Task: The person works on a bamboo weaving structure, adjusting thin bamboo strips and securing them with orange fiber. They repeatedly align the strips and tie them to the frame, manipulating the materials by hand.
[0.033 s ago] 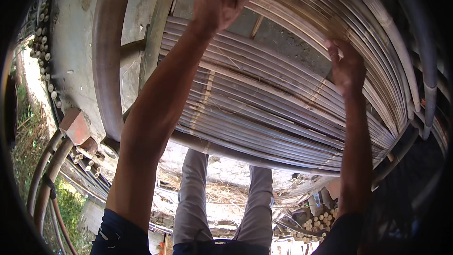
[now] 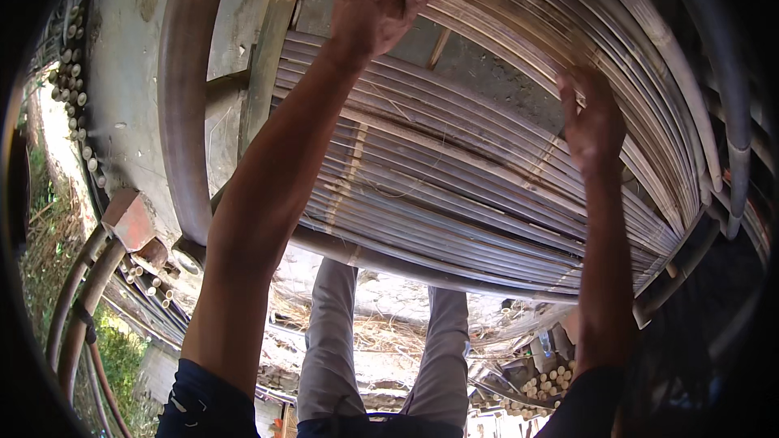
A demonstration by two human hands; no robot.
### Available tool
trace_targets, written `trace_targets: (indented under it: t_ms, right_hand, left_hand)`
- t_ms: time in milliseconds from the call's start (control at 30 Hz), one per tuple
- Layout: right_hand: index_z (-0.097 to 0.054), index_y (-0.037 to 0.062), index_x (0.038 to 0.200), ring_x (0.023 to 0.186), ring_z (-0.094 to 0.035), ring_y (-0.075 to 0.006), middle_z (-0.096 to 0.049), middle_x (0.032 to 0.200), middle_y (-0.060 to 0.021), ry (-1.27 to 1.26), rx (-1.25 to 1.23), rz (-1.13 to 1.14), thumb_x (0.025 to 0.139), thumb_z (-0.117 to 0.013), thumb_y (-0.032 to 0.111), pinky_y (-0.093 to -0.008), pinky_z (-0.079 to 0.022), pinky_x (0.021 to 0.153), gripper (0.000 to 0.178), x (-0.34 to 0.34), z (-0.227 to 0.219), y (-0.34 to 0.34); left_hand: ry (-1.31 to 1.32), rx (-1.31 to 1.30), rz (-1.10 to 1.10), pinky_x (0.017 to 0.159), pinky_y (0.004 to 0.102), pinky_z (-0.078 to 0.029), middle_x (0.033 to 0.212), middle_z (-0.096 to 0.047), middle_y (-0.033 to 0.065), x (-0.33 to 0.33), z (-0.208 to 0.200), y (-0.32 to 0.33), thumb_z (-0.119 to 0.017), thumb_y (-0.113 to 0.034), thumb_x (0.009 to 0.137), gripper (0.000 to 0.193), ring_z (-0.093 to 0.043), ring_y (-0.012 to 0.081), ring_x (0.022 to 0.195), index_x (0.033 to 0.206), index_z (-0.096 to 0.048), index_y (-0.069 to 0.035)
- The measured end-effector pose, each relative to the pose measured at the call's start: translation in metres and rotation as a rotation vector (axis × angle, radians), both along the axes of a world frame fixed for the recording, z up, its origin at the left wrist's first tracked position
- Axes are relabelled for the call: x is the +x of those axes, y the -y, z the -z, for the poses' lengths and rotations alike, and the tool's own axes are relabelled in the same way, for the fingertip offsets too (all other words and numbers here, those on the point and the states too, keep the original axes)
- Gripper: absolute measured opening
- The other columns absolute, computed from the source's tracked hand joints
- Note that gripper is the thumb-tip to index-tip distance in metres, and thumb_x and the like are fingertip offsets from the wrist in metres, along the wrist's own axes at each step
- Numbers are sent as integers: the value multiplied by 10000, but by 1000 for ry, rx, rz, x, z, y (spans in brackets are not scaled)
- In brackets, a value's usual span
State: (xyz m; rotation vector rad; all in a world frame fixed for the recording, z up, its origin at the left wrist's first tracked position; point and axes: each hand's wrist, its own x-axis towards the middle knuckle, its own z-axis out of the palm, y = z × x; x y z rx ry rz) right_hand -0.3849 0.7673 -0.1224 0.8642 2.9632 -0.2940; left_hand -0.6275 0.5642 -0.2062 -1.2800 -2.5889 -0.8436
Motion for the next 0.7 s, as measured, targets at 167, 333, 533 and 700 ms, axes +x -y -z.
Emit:
trace_targets:
  t_ms: [167,333,533,700]
  right_hand:
    - [-585,1,1164,1134,-547,-355,-585,1174,-193,-306,110,-265,926,-613,286,-471,-458,966,373,32,5,51]
    - [-589,40,1088,943,-601,-346,-621,996,-163,-58,53,-195,940,-587,361,-489,-461,829,354,41,38,78]
    - [-607,95,769,706,-634,-342,-633,763,-129,57,-51,105,925,-560,521,-462,-483,601,456,11,49,46]
    - [-663,66,1074,975,-652,-348,-670,1068,-172,-29,-76,-17,955,-526,485,-422,-520,821,457,20,41,49]
  left_hand:
    - [49,3,4,1108,687,-89,1551,-224,227,9,0,15,-482,-552,925,752,-149,432,1450,1500,-299,-103]
    - [40,67,-43,1097,663,81,1544,-274,159,64,2,68,-376,-677,922,792,-90,391,1474,1468,-375,-102]
    - [-6,-39,-63,1130,651,-79,1565,-229,167,14,-3,20,-482,-582,900,806,-130,393,1465,1506,-277,-91]
    - [-44,23,-55,1137,640,-69,1536,-299,142,12,-3,21,-453,-578,911,777,-158,365,1465,1497,-293,-93]
